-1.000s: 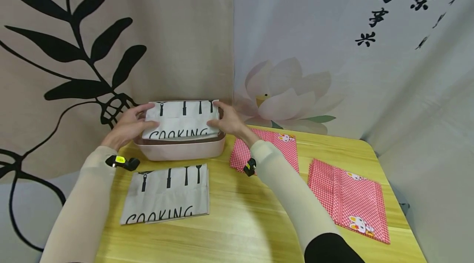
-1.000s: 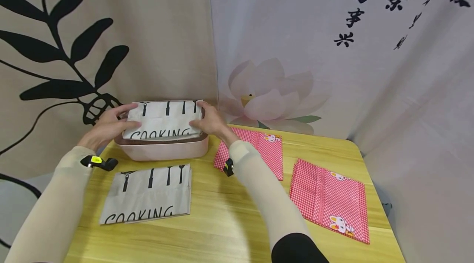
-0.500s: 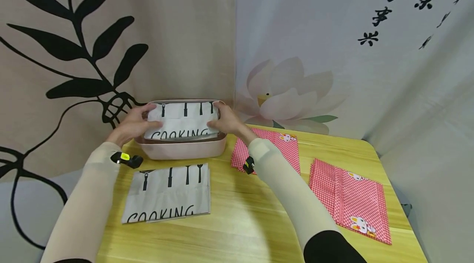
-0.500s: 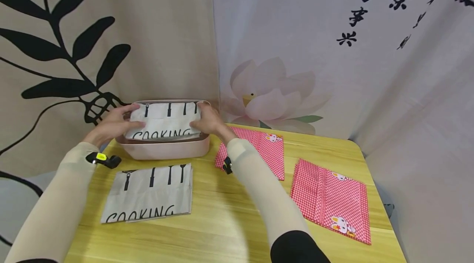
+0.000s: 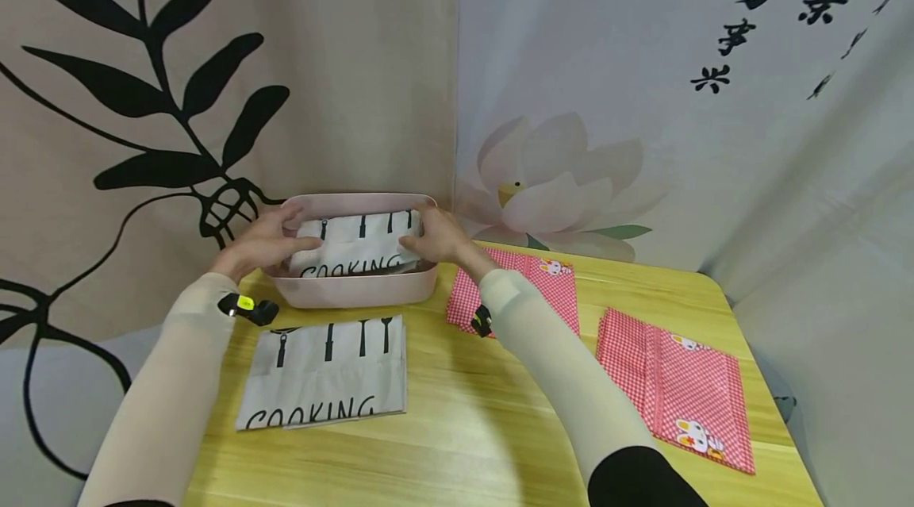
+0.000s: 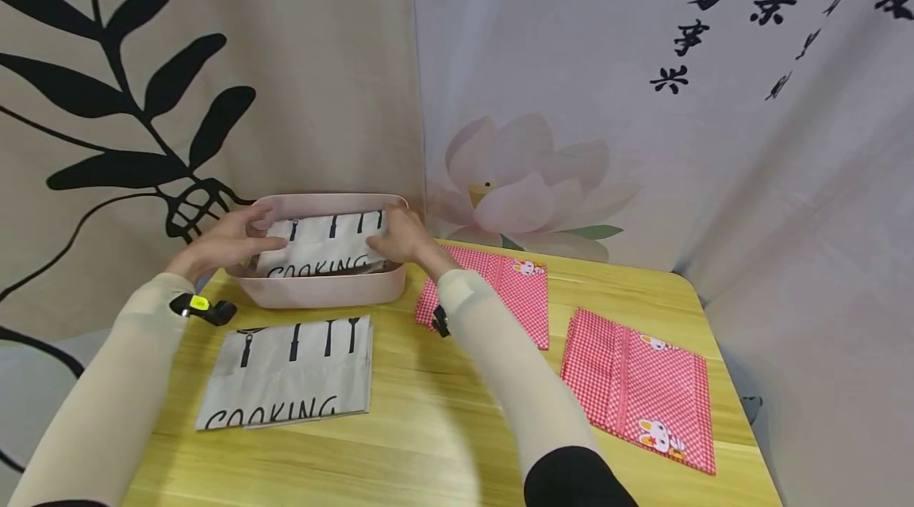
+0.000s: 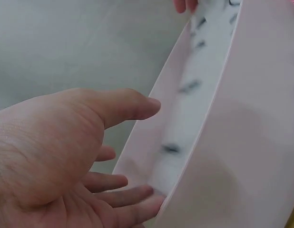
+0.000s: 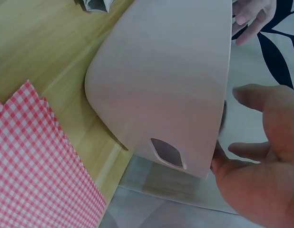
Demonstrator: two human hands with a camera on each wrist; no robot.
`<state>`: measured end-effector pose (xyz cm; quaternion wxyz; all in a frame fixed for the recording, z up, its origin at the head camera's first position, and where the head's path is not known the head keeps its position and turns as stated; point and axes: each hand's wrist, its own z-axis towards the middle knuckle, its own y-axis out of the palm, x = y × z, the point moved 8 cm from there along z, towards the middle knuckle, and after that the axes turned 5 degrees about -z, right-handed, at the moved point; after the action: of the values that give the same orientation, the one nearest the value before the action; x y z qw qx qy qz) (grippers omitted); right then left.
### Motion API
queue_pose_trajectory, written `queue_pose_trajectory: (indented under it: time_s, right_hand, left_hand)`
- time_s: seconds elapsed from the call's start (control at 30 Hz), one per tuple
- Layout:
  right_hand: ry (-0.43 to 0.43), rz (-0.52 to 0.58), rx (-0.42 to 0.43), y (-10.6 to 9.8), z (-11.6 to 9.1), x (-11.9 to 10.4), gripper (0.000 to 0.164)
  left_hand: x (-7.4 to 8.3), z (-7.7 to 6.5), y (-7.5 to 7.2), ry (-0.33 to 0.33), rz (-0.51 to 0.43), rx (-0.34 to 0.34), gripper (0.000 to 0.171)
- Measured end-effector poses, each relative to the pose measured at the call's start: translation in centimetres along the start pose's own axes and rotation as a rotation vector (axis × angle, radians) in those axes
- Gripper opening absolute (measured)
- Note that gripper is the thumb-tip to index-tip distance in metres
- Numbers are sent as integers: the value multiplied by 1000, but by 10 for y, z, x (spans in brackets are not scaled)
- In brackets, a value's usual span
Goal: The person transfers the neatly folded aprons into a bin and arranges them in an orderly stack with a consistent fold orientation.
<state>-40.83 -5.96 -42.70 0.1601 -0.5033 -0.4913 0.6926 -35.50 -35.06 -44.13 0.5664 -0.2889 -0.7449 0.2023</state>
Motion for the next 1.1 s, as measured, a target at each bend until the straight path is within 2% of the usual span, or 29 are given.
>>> queue_pose_trajectory:
  time_s: [0.27,0.8,1.1]
  right_hand:
    - [-69,-29,-15,0,-1,-1,82]
    - [-161,-13,-38,1,-14,-7,88]
    - [-175,-53,-57,1,-29,-9,88]
  left_hand:
    - [3,-1,0,-10,-16,12,119]
    - [14,-7,11,131,25,35,101]
    - [22,-17,16,188,69,41,103]
